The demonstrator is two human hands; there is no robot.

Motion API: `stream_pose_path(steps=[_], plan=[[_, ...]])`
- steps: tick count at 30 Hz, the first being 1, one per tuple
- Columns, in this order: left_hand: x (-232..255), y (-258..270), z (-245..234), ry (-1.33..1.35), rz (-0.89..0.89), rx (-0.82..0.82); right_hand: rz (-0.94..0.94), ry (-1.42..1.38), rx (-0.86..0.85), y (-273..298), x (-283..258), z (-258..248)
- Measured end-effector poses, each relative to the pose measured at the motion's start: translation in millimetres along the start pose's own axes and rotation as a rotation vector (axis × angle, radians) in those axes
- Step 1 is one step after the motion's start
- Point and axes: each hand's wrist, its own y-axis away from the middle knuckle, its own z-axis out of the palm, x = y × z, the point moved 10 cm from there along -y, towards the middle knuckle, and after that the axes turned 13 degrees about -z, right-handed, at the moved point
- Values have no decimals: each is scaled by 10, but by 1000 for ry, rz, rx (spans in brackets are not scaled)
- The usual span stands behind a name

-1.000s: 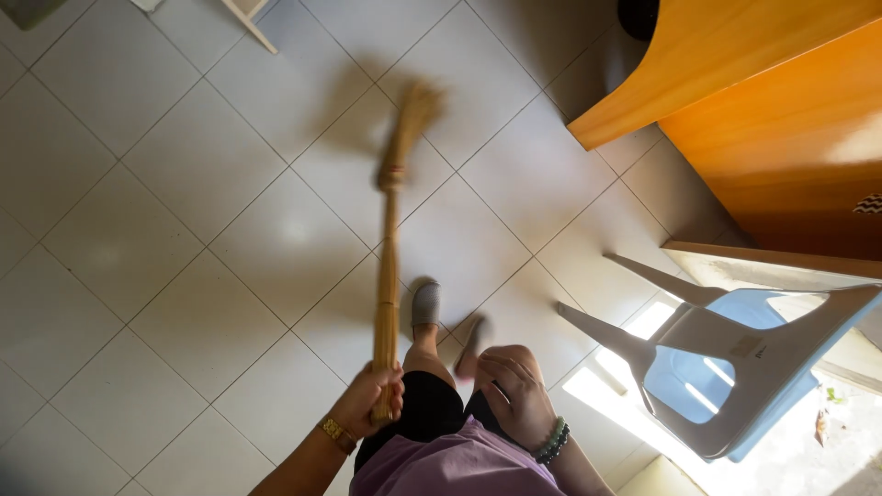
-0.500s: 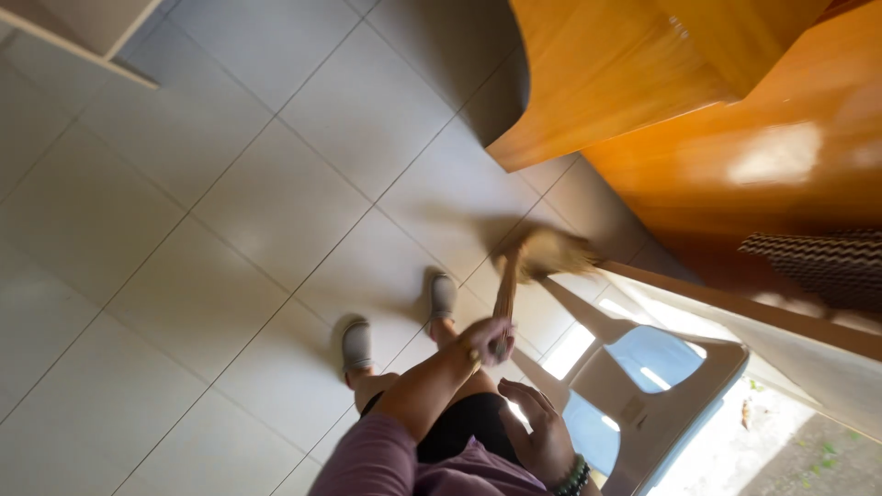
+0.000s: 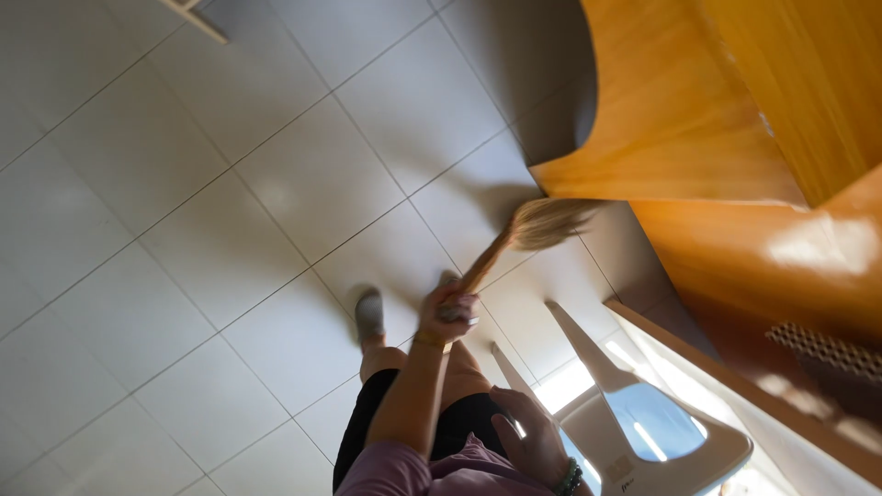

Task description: Sweeping the floor of a room using a broom.

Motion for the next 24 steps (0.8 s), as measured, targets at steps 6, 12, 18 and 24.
stream_pose_path(steps=[6, 12, 18, 24], plan=[[1024, 1881, -254, 16, 182, -77, 88, 4, -65, -390, 180, 198], [2178, 3001, -312, -3, 717, 355, 18, -9, -96, -993, -388, 486], [1984, 2494, -255, -284, 770, 738, -65, 30, -159, -1555, -743, 704], [490, 2206, 674, -407, 171, 300, -92, 69, -258, -2081, -869, 929]])
